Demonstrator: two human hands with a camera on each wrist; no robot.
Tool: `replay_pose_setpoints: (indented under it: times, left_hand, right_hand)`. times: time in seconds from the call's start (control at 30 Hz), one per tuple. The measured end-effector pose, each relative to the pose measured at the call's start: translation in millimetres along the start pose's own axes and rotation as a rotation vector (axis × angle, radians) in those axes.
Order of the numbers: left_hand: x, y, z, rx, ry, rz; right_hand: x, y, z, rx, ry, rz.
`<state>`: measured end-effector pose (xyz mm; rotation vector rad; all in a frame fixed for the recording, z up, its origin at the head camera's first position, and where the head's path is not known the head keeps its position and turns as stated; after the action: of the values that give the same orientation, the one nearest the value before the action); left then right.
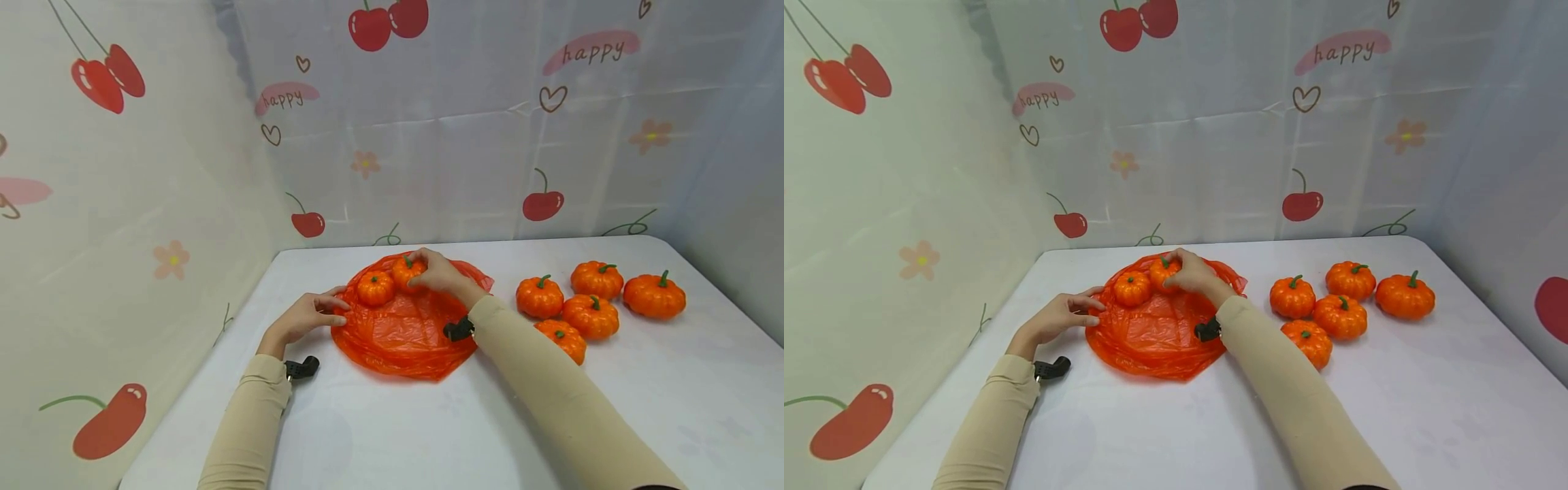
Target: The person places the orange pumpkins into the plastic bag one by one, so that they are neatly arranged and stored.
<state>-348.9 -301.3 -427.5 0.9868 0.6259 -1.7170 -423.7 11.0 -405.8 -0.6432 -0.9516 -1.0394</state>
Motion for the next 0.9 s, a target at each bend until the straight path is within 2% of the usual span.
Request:
replay_pose_setpoints:
  times: [0.17,0.53,0.7,0.9]
  left_hand:
    - [-1.2,0.0,0.3,0.000,-0.004,-0.001]
    - [0.7,1.1,-0.1,0.003,0.008,0.008]
    - [0.7,1.3,0.3,0.002,0.008,0.014]
    - [-0.6,1.0,1.4,0.003,0.001,0.005]
  right_hand:
    - [-1.9,0.4,-2.9,-0.019,0.042,-0.036]
    - [-3.9,1.5,-5.9,-0.014,0.095,-0.046]
    - [0.1,4.0,-2.1,0.001,0.090,-0.026]
    - [9.8,8.0,10.4,0.005,0.144,0.022]
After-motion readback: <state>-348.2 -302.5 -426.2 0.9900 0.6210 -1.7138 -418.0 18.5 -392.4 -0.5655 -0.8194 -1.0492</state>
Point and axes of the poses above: each hand's wrist, its own y-axis away from the middle knuckle, its own z-axis out of the back of the hand, x = y × z, the point moved 3 cm from there along -y, towards the middle knuckle
